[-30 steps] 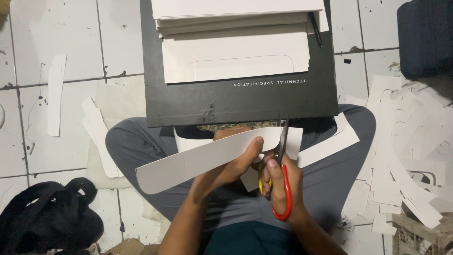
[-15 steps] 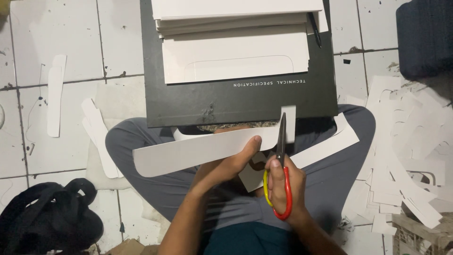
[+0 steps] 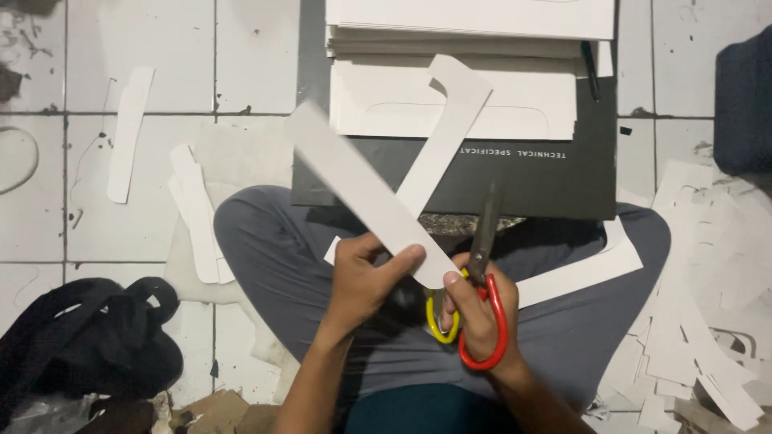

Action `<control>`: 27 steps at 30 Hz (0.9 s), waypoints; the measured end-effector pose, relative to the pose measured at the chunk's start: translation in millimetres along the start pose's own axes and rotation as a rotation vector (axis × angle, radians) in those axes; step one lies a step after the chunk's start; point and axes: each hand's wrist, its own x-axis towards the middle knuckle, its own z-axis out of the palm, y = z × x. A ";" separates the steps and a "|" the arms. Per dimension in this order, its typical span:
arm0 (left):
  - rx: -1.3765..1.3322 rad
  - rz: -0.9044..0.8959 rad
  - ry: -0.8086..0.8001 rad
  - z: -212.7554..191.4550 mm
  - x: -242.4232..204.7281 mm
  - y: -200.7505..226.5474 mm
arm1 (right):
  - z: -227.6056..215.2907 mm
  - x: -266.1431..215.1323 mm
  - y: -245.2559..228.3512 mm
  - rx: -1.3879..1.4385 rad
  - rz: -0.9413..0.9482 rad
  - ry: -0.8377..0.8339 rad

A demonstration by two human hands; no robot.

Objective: Cutting out curved templates from paper sheets using scissors

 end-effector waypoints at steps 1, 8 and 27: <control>-0.001 0.000 0.016 -4.6 -4.1 -5.6 | 9.7 0.6 -1.3 -0.003 0.003 -0.015; 0.294 0.095 0.554 -82.5 -14.3 -15.4 | 49.7 2.3 2.2 -0.186 0.102 -0.202; 0.811 0.293 0.757 -160.8 -25.1 -39.5 | 48.1 9.9 39.2 -0.213 0.204 -0.053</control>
